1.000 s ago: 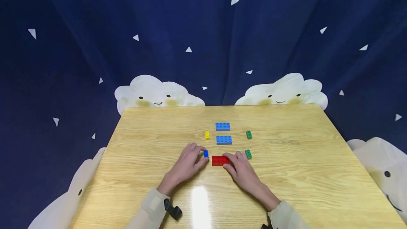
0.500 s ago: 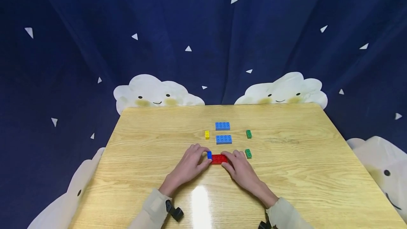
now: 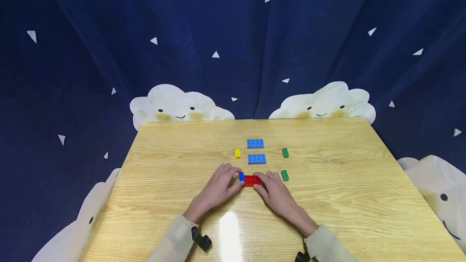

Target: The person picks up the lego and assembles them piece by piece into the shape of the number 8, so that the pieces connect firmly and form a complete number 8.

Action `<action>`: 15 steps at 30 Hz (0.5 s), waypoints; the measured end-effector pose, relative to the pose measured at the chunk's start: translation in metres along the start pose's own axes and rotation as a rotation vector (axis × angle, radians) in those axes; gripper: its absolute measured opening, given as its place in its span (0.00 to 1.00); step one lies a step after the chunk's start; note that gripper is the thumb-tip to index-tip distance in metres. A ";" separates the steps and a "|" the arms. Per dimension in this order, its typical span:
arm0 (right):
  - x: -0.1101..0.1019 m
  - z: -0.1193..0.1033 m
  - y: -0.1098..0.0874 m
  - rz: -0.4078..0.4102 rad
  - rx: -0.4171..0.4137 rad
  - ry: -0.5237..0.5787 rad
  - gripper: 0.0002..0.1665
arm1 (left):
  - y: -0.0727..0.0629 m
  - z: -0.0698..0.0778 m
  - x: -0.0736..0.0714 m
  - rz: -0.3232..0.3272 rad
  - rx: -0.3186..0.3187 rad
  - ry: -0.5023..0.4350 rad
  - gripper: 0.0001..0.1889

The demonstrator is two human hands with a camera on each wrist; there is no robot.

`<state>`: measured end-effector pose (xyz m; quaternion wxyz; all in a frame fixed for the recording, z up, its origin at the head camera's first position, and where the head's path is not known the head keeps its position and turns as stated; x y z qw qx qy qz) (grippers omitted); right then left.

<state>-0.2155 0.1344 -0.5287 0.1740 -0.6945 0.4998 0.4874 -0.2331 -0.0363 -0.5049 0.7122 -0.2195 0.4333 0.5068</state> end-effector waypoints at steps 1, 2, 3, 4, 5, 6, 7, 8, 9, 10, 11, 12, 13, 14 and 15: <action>0.000 0.000 0.000 -0.001 0.000 0.000 0.22 | 0.000 0.000 0.000 -0.002 0.001 0.004 0.18; 0.000 0.000 0.000 0.000 -0.001 0.000 0.21 | 0.001 0.000 0.000 -0.003 0.001 0.008 0.18; 0.000 0.000 0.000 0.001 -0.002 0.001 0.21 | 0.001 0.000 0.000 -0.004 0.001 0.013 0.18; 0.001 0.001 0.000 0.002 -0.003 0.000 0.22 | 0.001 0.000 0.000 -0.005 0.001 0.015 0.18; 0.001 0.001 0.000 0.004 -0.004 0.000 0.22 | 0.002 0.001 0.000 -0.007 0.000 0.017 0.18; 0.001 0.001 0.000 0.007 -0.005 0.000 0.22 | 0.002 0.001 0.000 -0.010 0.000 0.019 0.18; 0.001 0.002 0.001 0.010 -0.008 0.000 0.21 | 0.002 0.001 0.000 -0.011 -0.001 0.021 0.18; 0.001 0.002 0.001 0.013 -0.012 -0.001 0.21 | 0.002 0.002 0.000 -0.012 -0.001 0.023 0.18; 0.001 0.002 0.001 0.014 -0.014 -0.003 0.21 | 0.003 0.002 -0.001 -0.013 -0.002 0.025 0.18; 0.001 0.002 0.001 0.015 -0.017 -0.004 0.21 | 0.003 0.003 -0.001 -0.014 -0.001 0.027 0.18; 0.001 0.002 0.001 0.016 -0.019 -0.005 0.21 | 0.003 0.003 -0.001 -0.016 0.001 0.028 0.18; 0.001 0.002 0.001 0.016 -0.021 -0.006 0.21 | 0.004 0.004 -0.001 -0.015 0.003 0.031 0.18; 0.001 0.002 0.001 0.015 -0.022 -0.007 0.21 | 0.004 0.004 -0.001 -0.017 0.006 0.034 0.17; 0.001 0.002 0.001 0.014 -0.023 -0.007 0.22 | 0.004 0.004 -0.001 -0.017 0.009 0.039 0.17; 0.001 0.002 0.001 0.013 -0.024 -0.007 0.21 | 0.005 0.005 -0.002 -0.017 0.013 0.044 0.17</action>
Point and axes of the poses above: each hand's wrist, its own y-axis towards the middle knuckle, its own x-axis out of the palm, z = x × y, the point moved 8 cm from there along y, towards the middle knuckle, and after that the axes turned 10 degrees about -x, right-handed, at the moved point
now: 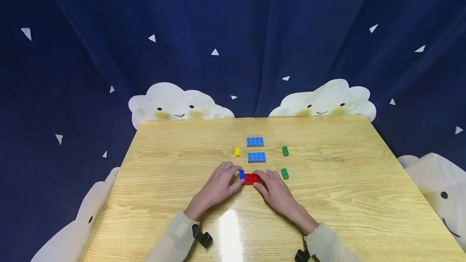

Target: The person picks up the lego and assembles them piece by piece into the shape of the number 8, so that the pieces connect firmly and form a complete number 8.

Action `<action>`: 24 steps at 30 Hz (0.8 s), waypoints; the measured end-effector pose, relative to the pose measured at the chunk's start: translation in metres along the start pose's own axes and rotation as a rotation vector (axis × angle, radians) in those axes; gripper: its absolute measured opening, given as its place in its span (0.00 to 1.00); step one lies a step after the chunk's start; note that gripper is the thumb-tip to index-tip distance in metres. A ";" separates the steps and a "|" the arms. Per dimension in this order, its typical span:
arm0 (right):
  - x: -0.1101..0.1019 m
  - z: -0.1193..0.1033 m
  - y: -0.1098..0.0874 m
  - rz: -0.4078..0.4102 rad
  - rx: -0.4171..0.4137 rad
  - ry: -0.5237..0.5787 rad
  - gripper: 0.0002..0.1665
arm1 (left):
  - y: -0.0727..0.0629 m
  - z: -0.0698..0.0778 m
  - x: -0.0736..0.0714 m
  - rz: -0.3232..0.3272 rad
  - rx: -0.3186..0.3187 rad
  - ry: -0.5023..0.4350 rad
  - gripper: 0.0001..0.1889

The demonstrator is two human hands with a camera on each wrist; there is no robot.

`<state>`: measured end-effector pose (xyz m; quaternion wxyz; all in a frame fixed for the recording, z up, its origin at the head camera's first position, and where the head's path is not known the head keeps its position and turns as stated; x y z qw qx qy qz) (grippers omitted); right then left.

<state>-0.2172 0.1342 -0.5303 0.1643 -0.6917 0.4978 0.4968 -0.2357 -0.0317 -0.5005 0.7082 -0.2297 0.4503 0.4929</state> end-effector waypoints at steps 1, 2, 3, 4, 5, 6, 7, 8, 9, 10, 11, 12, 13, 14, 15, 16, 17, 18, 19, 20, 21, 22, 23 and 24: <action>0.000 0.000 0.000 -0.001 0.000 0.001 0.22 | 0.000 0.000 0.000 0.000 0.004 0.005 0.17; 0.000 0.000 0.000 -0.003 0.000 0.002 0.21 | 0.000 0.001 0.000 0.002 0.010 0.007 0.17; 0.000 0.000 0.000 -0.004 0.000 0.003 0.21 | 0.001 0.001 -0.001 0.004 0.015 0.009 0.16; 0.001 0.000 0.000 -0.005 0.001 0.004 0.21 | 0.001 0.002 -0.001 0.003 0.018 0.011 0.16; 0.001 0.000 0.000 -0.007 0.000 0.004 0.21 | 0.001 0.002 -0.001 0.004 0.021 0.012 0.16; 0.001 0.000 0.000 -0.008 0.000 0.004 0.21 | 0.001 0.002 -0.002 0.002 0.022 0.011 0.16; 0.001 0.001 0.000 -0.009 0.001 0.004 0.22 | 0.001 0.002 -0.002 -0.001 0.023 0.010 0.16; 0.001 0.001 0.000 -0.010 0.000 0.004 0.22 | 0.002 0.002 -0.001 -0.003 0.023 0.009 0.16; 0.001 0.000 0.000 -0.010 0.000 0.005 0.22 | 0.002 0.002 -0.001 -0.008 0.020 0.009 0.16; 0.001 0.001 0.000 -0.010 0.000 0.006 0.22 | 0.002 0.002 -0.001 -0.011 0.019 0.011 0.17; 0.001 0.001 0.000 -0.010 0.000 0.007 0.22 | 0.002 0.001 0.000 -0.013 0.018 0.013 0.17; 0.001 0.001 0.000 -0.009 0.000 0.009 0.22 | 0.003 0.001 0.000 -0.016 0.018 0.014 0.17; 0.001 0.001 0.000 -0.009 -0.001 0.010 0.22 | 0.003 0.001 0.000 -0.016 0.017 0.017 0.17; 0.001 0.001 0.000 -0.008 -0.001 0.011 0.22 | 0.003 0.001 0.000 -0.015 0.016 0.018 0.17; 0.001 0.001 0.000 -0.007 -0.002 0.012 0.22 | 0.004 0.000 0.001 -0.014 0.015 0.021 0.17; 0.001 0.001 0.000 -0.006 -0.003 0.012 0.22 | 0.004 0.000 0.001 -0.013 0.016 0.024 0.17; 0.001 0.001 0.000 -0.005 -0.004 0.012 0.22 | 0.004 0.000 0.002 -0.014 0.017 0.027 0.17; 0.001 0.001 0.000 -0.002 -0.006 0.014 0.22 | 0.004 0.000 0.002 -0.015 0.018 0.027 0.17; 0.001 0.001 0.000 -0.002 -0.008 0.013 0.22 | 0.005 0.000 0.002 -0.015 0.018 0.028 0.17; 0.000 0.001 0.000 -0.001 -0.011 0.013 0.22 | 0.005 0.000 0.003 -0.017 0.018 0.023 0.17; 0.000 0.001 0.000 0.000 -0.012 0.014 0.22 | 0.005 0.001 0.003 -0.019 0.018 0.020 0.17; 0.000 0.001 0.000 0.000 -0.015 0.014 0.22 | 0.005 0.001 0.003 -0.020 0.017 0.016 0.17; 0.000 0.001 0.000 0.000 -0.015 0.014 0.22 | 0.005 0.001 0.003 -0.022 0.017 0.015 0.17; 0.000 0.001 -0.001 0.004 -0.016 0.014 0.22 | 0.006 0.001 0.003 -0.023 0.016 0.012 0.17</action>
Point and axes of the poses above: each hand's wrist, its own y-axis towards the middle knuckle, its own x-axis out of the palm, z = x × y, the point moved 8 cm from there along y, towards the middle knuckle, and after that the axes turned 10 degrees about -x, right-handed, at the moved point
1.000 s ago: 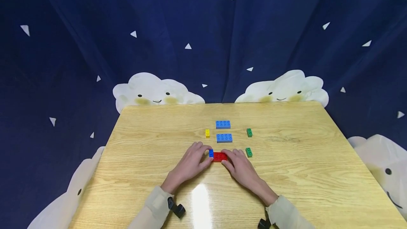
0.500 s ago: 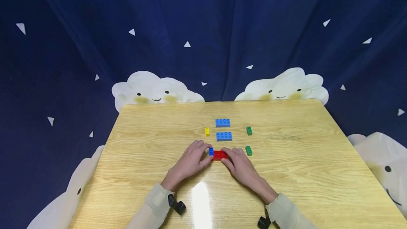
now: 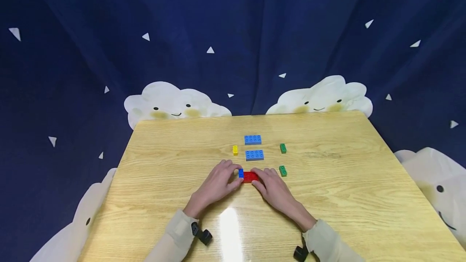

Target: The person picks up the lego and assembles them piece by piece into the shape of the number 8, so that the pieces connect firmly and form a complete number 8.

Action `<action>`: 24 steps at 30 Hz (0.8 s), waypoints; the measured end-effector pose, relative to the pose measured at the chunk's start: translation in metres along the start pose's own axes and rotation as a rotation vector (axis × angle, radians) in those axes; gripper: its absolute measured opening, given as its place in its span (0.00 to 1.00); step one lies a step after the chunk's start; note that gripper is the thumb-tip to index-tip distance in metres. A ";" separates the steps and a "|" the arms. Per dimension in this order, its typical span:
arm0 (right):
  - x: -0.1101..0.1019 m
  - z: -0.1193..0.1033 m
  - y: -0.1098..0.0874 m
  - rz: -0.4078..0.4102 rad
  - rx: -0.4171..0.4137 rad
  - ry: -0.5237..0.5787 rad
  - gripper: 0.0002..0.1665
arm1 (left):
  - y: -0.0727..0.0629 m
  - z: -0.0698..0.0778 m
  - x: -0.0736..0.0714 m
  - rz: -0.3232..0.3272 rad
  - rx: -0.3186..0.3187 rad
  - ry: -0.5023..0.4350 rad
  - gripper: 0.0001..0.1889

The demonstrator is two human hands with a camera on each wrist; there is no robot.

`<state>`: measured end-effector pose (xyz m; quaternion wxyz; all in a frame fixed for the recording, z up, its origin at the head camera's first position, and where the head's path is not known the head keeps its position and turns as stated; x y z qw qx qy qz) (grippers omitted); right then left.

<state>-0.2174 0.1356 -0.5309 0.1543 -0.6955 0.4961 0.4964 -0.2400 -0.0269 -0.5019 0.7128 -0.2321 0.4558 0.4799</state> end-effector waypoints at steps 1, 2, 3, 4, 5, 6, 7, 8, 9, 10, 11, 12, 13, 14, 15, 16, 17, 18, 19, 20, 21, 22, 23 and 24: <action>0.000 0.000 0.000 -0.002 0.000 0.001 0.22 | 0.000 0.000 0.000 -0.001 -0.003 -0.001 0.17; 0.001 0.000 0.000 -0.002 0.001 0.003 0.22 | 0.000 -0.001 -0.001 -0.001 -0.004 -0.004 0.18; 0.001 0.000 0.000 -0.003 0.004 0.003 0.22 | -0.001 -0.001 -0.001 0.000 -0.003 -0.004 0.17; 0.001 0.000 0.000 -0.004 0.006 0.003 0.22 | -0.001 -0.001 -0.001 0.002 -0.002 -0.003 0.17; 0.001 0.000 0.001 -0.006 0.009 0.006 0.22 | -0.001 -0.001 -0.002 0.004 -0.001 -0.002 0.17; 0.001 0.000 0.001 -0.007 0.011 0.008 0.22 | -0.001 -0.001 -0.002 0.006 0.001 -0.002 0.17; 0.001 0.000 0.001 -0.010 0.013 0.010 0.22 | -0.001 -0.001 -0.002 0.010 0.004 -0.002 0.17; 0.001 0.000 0.001 -0.012 0.014 0.012 0.22 | -0.001 0.000 -0.003 0.013 0.006 -0.003 0.17; 0.001 0.000 0.001 -0.012 0.014 0.013 0.22 | -0.001 0.000 -0.003 0.017 0.009 -0.004 0.16; 0.001 0.000 0.001 -0.012 0.014 0.012 0.22 | 0.000 0.000 -0.003 0.019 0.013 -0.002 0.16; 0.001 0.001 0.001 -0.011 0.014 0.013 0.22 | 0.000 0.000 -0.002 0.022 0.016 -0.001 0.16; 0.002 0.001 0.001 -0.011 0.014 0.012 0.21 | 0.000 0.000 -0.002 0.023 0.018 -0.001 0.16; 0.002 0.001 0.001 -0.010 0.013 0.012 0.21 | 0.000 0.000 -0.002 0.024 0.020 -0.001 0.17; 0.002 0.001 0.001 -0.008 0.012 0.013 0.21 | 0.001 0.000 -0.002 0.026 0.021 -0.003 0.17; 0.002 0.001 0.001 -0.006 0.011 0.011 0.21 | 0.001 -0.001 -0.001 0.028 0.023 -0.004 0.17; 0.002 0.001 0.001 -0.003 0.009 0.012 0.21 | 0.001 -0.001 -0.001 0.030 0.024 -0.006 0.17; 0.002 0.001 0.001 0.000 0.007 0.013 0.21 | 0.001 -0.001 -0.001 0.032 0.025 -0.009 0.17; 0.002 0.000 0.001 0.007 0.001 0.011 0.21 | 0.001 -0.002 -0.001 0.035 0.028 -0.015 0.17; 0.001 0.000 0.001 0.013 -0.005 0.009 0.21 | 0.000 -0.002 -0.001 0.039 0.030 -0.021 0.17; 0.001 0.000 0.001 0.017 -0.010 0.007 0.21 | 0.000 -0.002 -0.001 0.042 0.035 -0.028 0.17; 0.001 -0.001 0.001 0.020 -0.015 0.006 0.21 | 0.000 -0.003 -0.001 0.045 0.039 -0.033 0.16; 0.000 -0.001 0.001 0.023 -0.020 0.006 0.21 | 0.000 -0.003 -0.001 0.050 0.043 -0.038 0.16; 0.000 -0.001 0.001 0.026 -0.023 0.004 0.21 | 0.000 -0.003 -0.001 0.054 0.048 -0.041 0.16; 0.000 0.000 0.001 0.023 -0.023 0.004 0.21 | 0.000 -0.003 -0.001 0.058 0.052 -0.044 0.16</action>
Point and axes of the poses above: each hand's wrist, its own y-axis towards the middle knuckle, its own x-axis out of the palm, z = x × y, the point moved 8 cm from there along y, towards the middle knuckle, and after that the axes turned 10 degrees about -x, right-handed, at the moved point
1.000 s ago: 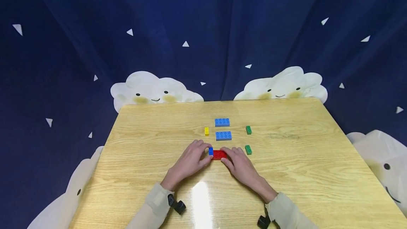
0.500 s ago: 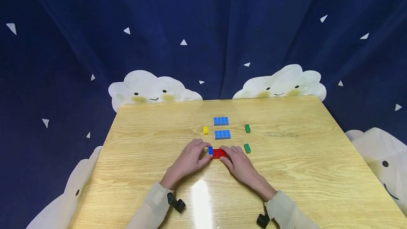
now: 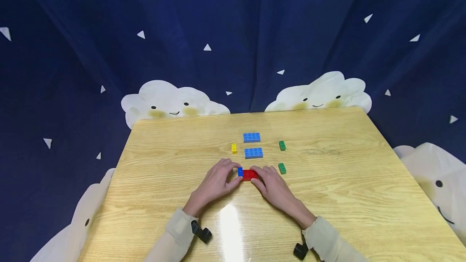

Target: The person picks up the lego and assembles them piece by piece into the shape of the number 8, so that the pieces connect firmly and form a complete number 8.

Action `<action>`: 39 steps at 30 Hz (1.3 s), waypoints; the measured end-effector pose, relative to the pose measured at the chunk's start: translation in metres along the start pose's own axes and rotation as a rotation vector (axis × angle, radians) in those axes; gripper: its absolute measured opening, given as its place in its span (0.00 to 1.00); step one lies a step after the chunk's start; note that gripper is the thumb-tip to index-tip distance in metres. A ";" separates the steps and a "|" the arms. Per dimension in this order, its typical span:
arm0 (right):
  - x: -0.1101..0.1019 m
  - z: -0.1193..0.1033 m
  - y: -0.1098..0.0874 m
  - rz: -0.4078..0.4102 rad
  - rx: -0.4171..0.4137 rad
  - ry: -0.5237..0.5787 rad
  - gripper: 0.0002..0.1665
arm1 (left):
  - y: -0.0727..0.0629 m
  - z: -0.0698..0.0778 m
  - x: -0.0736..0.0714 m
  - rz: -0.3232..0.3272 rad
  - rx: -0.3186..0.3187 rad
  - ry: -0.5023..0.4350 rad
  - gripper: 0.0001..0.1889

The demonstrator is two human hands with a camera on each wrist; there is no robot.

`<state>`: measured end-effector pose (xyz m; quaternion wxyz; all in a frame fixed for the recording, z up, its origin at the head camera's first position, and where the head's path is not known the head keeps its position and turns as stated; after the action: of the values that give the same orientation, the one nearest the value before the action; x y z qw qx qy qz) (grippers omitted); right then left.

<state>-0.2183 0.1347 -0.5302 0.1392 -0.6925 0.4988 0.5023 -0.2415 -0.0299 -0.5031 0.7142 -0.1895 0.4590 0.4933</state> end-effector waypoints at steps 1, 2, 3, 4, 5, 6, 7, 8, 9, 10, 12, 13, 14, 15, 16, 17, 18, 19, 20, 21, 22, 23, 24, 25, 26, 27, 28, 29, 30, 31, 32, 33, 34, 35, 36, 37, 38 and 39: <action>0.000 0.000 0.000 -0.004 0.002 0.000 0.21 | 0.000 0.000 0.000 0.004 0.004 -0.002 0.16; -0.001 0.000 0.000 -0.006 0.005 0.001 0.21 | 0.000 0.000 -0.001 0.008 0.009 -0.003 0.16; -0.002 0.000 0.000 -0.007 0.006 0.000 0.21 | 0.001 0.000 -0.001 0.011 0.013 -0.005 0.16; -0.002 0.000 0.000 -0.007 0.008 -0.001 0.21 | 0.001 0.000 -0.001 0.015 0.015 -0.004 0.16; -0.002 0.000 0.000 -0.008 0.011 -0.002 0.21 | 0.001 0.000 -0.001 0.020 0.018 -0.004 0.16; -0.003 0.000 0.000 -0.007 0.012 -0.004 0.21 | 0.002 0.000 -0.001 0.024 0.020 -0.005 0.16; -0.003 0.000 0.000 -0.003 0.012 -0.008 0.21 | 0.002 0.001 -0.001 0.027 0.023 -0.004 0.16; -0.003 0.000 0.000 -0.002 0.013 -0.010 0.21 | 0.002 0.001 0.000 0.033 0.025 -0.003 0.15; -0.003 0.000 0.000 -0.001 0.014 -0.010 0.21 | 0.002 0.000 0.000 0.033 0.022 -0.004 0.16; -0.003 0.000 0.000 -0.001 0.014 -0.010 0.21 | 0.001 0.000 0.001 0.033 0.020 -0.006 0.16; -0.004 -0.001 0.001 -0.004 0.012 -0.004 0.21 | 0.000 -0.001 0.001 0.030 0.012 -0.013 0.16; -0.003 -0.001 0.001 -0.007 0.011 0.002 0.22 | 0.000 -0.002 0.001 0.028 0.006 -0.016 0.16; -0.003 -0.001 0.001 -0.010 0.009 0.009 0.22 | -0.001 -0.002 0.002 0.024 -0.003 -0.018 0.17; -0.004 -0.001 0.001 -0.010 0.005 0.016 0.22 | -0.002 -0.003 0.002 0.020 -0.012 -0.023 0.17; -0.004 -0.002 0.001 -0.013 0.003 0.022 0.23 | -0.002 -0.003 0.003 0.018 -0.017 -0.022 0.17; -0.004 -0.002 0.001 -0.016 0.002 0.029 0.23 | -0.003 -0.004 0.003 0.016 -0.022 -0.019 0.17; -0.004 -0.001 0.001 -0.019 0.003 0.034 0.23 | -0.003 -0.004 0.003 0.014 -0.027 -0.016 0.17; -0.003 -0.001 0.001 -0.023 0.005 0.041 0.23 | -0.003 -0.003 0.004 0.012 -0.031 -0.014 0.17; -0.003 -0.001 0.001 -0.026 0.008 0.047 0.24 | -0.004 -0.003 0.004 0.011 -0.033 -0.011 0.17; -0.004 0.000 0.001 -0.026 0.009 0.050 0.24 | -0.004 -0.003 0.004 0.011 -0.035 -0.009 0.17; -0.004 0.000 0.000 -0.029 0.012 0.052 0.24 | -0.004 -0.002 0.004 0.010 -0.036 -0.007 0.18; -0.004 0.000 0.000 -0.031 0.013 0.052 0.24 | -0.004 -0.002 0.004 0.010 -0.038 -0.005 0.17; -0.004 0.000 0.000 -0.033 0.015 0.051 0.24 | -0.004 -0.001 0.004 0.010 -0.041 -0.005 0.18; -0.005 0.000 0.000 -0.035 0.018 0.052 0.24 | -0.004 -0.001 0.004 0.010 -0.044 -0.002 0.18; -0.005 0.000 0.000 -0.034 0.020 0.051 0.25 | -0.004 -0.001 0.004 0.008 -0.046 0.001 0.18; -0.006 0.001 0.000 -0.035 0.023 0.052 0.25 | -0.004 0.000 0.004 0.006 -0.049 0.004 0.18; -0.008 0.001 0.000 -0.037 0.029 0.054 0.25 | -0.005 0.000 0.005 0.004 -0.051 0.006 0.18; -0.009 0.001 -0.001 -0.036 0.034 0.059 0.25 | -0.005 0.000 0.005 0.003 -0.052 0.008 0.18; -0.011 0.002 -0.001 -0.035 0.039 0.064 0.26 | -0.005 0.000 0.005 0.001 -0.053 0.009 0.19; -0.013 0.002 -0.001 -0.032 0.044 0.070 0.26 | -0.005 0.000 0.006 -0.001 -0.054 0.009 0.19; -0.015 0.002 -0.002 -0.027 0.045 0.072 0.25 | -0.005 -0.001 0.007 -0.005 -0.055 0.008 0.19; -0.017 0.003 -0.002 -0.022 0.047 0.073 0.25 | -0.006 -0.001 0.008 -0.007 -0.056 0.007 0.19; -0.019 0.003 -0.002 -0.015 0.046 0.073 0.25 | -0.006 -0.002 0.009 -0.010 -0.056 0.005 0.20; -0.022 0.004 -0.003 -0.007 0.045 0.071 0.25 | -0.006 -0.002 0.010 -0.015 -0.057 0.003 0.20; -0.024 0.005 -0.003 0.000 0.044 0.063 0.25 | -0.006 -0.003 0.010 -0.019 -0.059 0.000 0.20; -0.026 0.006 -0.004 0.007 0.045 0.056 0.24 | -0.006 -0.003 0.011 -0.023 -0.061 -0.002 0.21; -0.028 0.007 -0.004 0.015 0.043 0.050 0.24 | -0.006 -0.004 0.012 -0.025 -0.062 -0.007 0.20; -0.030 0.008 -0.005 0.022 0.044 0.046 0.23 | -0.006 -0.004 0.013 -0.026 -0.062 -0.013 0.20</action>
<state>-0.2185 0.1589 -0.5102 0.1373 -0.6949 0.5204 0.4768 -0.2363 -0.0286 -0.5170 0.7171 -0.2143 0.4364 0.4993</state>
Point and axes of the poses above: each hand's wrist, its own y-axis towards the middle knuckle, its own x-axis out of the palm, z = x × y, the point moved 8 cm from there along y, towards the middle knuckle, and after that the axes turned 10 degrees about -x, right-handed, at the moved point
